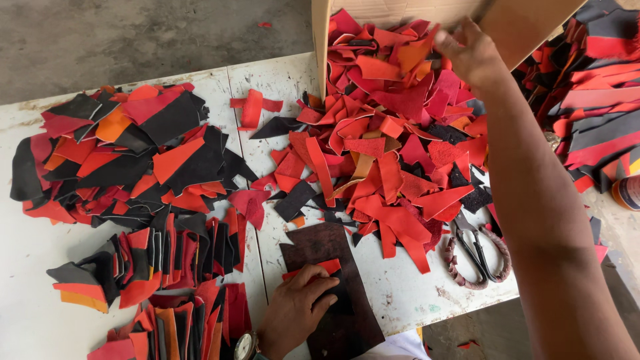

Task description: The person sorts through piles of red, black and orange leather scraps on a table, picks pieces one at a time, applies glue from a small jar, and presses the scraps onto a dark backing board to build up a mosaic pattern. They occasionally use scissors to trim a piece before placing it.

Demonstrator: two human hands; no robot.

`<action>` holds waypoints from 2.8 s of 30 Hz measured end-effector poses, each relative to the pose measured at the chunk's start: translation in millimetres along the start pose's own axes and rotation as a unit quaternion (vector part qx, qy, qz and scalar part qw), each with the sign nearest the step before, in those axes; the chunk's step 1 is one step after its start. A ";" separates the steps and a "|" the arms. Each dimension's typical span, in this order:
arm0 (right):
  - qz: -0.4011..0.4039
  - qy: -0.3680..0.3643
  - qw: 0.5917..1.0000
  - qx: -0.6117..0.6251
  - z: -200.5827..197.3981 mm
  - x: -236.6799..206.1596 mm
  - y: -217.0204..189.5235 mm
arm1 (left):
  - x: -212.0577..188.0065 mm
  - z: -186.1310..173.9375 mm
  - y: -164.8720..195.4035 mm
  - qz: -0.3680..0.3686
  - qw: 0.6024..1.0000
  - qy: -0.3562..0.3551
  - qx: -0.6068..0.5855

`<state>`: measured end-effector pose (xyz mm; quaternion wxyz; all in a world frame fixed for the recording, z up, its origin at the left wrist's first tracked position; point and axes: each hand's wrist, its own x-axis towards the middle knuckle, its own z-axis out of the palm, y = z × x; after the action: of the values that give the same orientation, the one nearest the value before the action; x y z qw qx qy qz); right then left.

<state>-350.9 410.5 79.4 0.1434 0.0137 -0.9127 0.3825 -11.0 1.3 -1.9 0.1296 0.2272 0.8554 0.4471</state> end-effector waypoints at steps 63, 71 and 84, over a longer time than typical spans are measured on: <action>0.087 -0.231 0.945 0.215 98.8 -366.3 -91.0 | -9.9 8.7 -22.8 0.026 0.997 0.074 0.011; 0.118 -0.295 0.899 0.301 92.6 -361.2 -88.0 | -10.4 8.4 -21.6 0.016 0.996 0.082 -0.014; 0.043 -0.402 0.884 0.236 52.2 -336.7 -68.7 | -2.8 2.4 -22.1 0.000 0.998 0.064 -0.015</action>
<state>-32.0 296.7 0.7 -0.2599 0.1600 -0.7745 0.5541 -13.7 -9.5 -21.4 0.0785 0.1961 0.8551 0.4734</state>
